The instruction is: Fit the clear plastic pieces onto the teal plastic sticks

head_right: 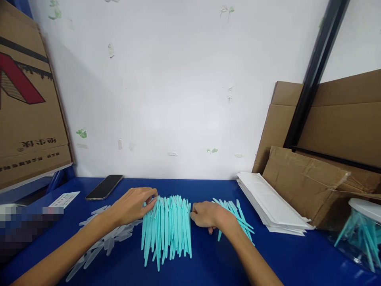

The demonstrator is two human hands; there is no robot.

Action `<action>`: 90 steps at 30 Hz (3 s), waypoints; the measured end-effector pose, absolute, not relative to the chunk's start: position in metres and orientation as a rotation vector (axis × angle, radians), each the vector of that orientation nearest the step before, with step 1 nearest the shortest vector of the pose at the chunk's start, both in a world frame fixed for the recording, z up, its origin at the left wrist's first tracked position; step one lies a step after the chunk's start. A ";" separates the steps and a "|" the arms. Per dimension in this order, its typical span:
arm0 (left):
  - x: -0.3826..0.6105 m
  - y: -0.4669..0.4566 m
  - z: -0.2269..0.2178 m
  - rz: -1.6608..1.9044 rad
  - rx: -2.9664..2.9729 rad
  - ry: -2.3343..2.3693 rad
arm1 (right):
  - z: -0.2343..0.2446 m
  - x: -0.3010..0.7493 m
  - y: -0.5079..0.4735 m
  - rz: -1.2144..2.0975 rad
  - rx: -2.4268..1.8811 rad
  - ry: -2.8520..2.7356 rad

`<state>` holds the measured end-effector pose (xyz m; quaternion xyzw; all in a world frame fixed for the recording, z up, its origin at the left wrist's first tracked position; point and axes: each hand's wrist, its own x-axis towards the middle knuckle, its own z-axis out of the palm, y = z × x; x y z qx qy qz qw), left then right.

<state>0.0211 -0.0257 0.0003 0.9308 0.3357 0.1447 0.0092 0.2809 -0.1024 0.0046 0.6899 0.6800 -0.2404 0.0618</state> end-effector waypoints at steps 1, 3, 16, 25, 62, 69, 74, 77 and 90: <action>0.021 -0.026 0.000 0.451 2.909 1.046 | 0.004 0.282 -0.102 -0.750 2.078 2.060; 0.021 -0.026 -0.001 0.456 2.916 1.039 | 0.003 0.285 -0.101 -0.791 2.064 2.070; 0.022 -0.026 -0.005 0.459 2.927 1.015 | -0.002 0.291 -0.098 -0.965 2.044 2.143; 0.025 -0.026 -0.011 0.544 3.020 0.912 | -0.002 0.284 -0.100 -0.797 2.072 2.226; 0.020 -0.016 -0.008 0.960 3.204 0.774 | 0.001 0.282 -0.094 0.333 2.004 3.030; 0.026 -0.020 -0.014 0.955 3.208 0.709 | 0.001 0.275 -0.096 0.212 1.997 3.057; 0.026 -0.021 -0.016 0.913 3.242 0.716 | 0.000 0.263 -0.100 -0.018 1.968 3.156; 0.026 -0.025 -0.011 0.852 3.161 0.719 | -0.002 0.256 -0.102 -0.086 1.974 3.179; 0.026 -0.038 0.008 0.730 2.899 0.742 | 0.002 0.252 -0.103 0.146 1.917 3.061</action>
